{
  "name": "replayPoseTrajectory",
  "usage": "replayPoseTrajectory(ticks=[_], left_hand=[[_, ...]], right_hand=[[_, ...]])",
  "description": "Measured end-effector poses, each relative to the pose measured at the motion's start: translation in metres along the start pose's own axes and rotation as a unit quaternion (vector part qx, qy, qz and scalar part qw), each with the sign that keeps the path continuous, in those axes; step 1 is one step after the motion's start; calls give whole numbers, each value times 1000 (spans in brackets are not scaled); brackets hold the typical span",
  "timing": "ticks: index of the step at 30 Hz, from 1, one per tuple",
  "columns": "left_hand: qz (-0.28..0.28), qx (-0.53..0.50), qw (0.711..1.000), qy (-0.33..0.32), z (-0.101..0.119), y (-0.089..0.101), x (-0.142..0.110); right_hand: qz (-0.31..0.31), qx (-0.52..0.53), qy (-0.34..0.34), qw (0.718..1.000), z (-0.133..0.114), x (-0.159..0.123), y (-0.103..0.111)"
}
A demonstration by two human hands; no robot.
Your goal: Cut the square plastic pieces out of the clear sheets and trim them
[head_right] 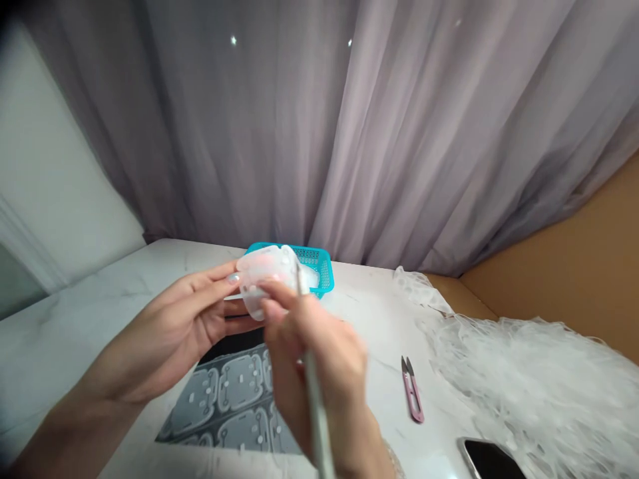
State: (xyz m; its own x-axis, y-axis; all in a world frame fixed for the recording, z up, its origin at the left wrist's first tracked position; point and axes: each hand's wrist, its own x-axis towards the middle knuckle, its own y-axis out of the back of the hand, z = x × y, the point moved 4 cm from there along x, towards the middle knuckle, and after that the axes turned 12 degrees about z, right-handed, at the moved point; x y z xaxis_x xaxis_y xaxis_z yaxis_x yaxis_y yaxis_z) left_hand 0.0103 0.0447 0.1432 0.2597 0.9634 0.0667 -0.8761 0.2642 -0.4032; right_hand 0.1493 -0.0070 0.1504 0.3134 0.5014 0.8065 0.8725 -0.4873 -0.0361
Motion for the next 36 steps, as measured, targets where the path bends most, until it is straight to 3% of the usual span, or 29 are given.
replayPoseTrajectory(ticks=[3,5,11,16,19,22,23,26,30,33,36], left_hand=[[-19,-20,999,20,6,6,4],[-21,-26,999,26,9,10,5],[-7,-16,1000,23,8,16,14],[42,7,999,7,-1,25,31],[67,27,997,-9,-10,36,54],[119,138,981,-64,-22,56,95],[153,219,959,-90,-28,64,109],[206,323,919,-94,-54,84,144],[248,433,852,-156,-73,97,149],[194,501,823,-184,-80,93,135],[66,568,808,-141,-96,85,121]], right_hand=[[141,54,-58,987,0,16,18],[190,71,-92,975,4,26,27],[223,123,-134,958,29,48,48],[221,140,-149,954,37,55,56],[186,143,-166,958,43,54,53],[147,125,-190,963,49,49,51],[134,111,-193,966,51,47,51],[89,41,-184,978,53,43,56],[-35,-117,-157,980,67,40,62],[-164,-242,-132,947,99,24,63],[-251,-313,-161,902,147,-8,66]])
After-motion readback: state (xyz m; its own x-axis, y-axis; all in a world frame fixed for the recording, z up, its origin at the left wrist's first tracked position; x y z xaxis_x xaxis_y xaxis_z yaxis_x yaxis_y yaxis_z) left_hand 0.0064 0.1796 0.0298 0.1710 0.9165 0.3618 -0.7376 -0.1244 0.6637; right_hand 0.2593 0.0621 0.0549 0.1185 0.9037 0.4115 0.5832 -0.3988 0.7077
